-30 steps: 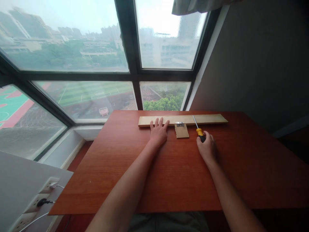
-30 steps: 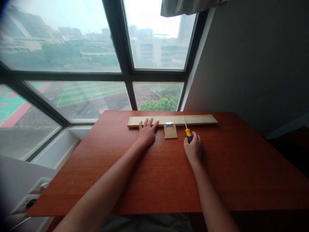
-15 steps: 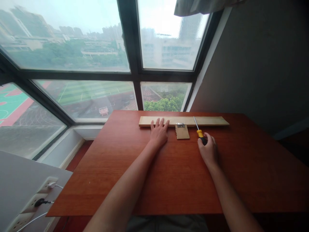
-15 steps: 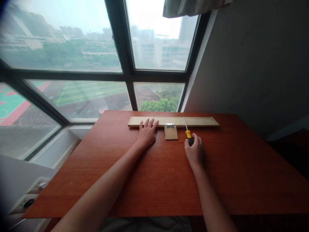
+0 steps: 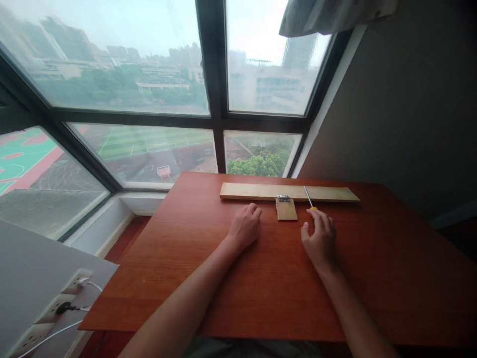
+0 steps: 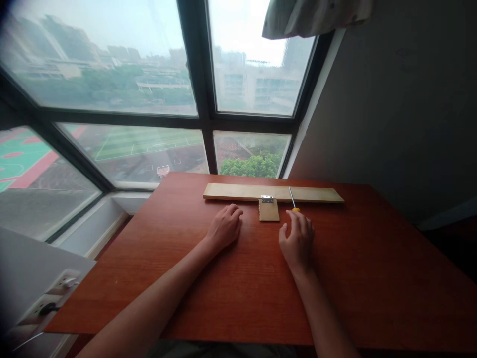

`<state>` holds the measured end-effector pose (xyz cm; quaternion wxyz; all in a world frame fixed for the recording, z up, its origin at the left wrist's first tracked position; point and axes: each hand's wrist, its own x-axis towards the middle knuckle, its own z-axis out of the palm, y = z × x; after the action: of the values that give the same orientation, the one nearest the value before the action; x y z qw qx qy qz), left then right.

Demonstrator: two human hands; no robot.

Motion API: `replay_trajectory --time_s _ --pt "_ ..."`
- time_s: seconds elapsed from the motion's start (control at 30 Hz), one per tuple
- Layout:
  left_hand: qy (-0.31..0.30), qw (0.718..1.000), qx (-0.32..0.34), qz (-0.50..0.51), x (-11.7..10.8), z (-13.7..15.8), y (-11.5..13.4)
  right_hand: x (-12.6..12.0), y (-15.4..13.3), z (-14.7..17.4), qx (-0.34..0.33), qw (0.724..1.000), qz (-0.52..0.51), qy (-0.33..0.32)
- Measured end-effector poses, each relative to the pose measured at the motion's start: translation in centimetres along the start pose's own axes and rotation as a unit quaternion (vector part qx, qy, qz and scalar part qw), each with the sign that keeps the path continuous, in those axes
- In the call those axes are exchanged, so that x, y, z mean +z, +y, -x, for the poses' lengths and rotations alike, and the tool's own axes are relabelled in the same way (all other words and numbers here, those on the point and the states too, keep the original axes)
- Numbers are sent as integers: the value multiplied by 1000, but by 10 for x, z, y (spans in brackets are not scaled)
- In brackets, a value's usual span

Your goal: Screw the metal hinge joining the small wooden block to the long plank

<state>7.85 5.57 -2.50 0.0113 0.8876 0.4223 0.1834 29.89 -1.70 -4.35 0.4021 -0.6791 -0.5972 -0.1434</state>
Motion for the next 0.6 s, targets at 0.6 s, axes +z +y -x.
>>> replay_trajectory --time_s 0.6 --pt "-29 999 11 14 1 -1 1 24 38 -6 130 989 -28 -68"
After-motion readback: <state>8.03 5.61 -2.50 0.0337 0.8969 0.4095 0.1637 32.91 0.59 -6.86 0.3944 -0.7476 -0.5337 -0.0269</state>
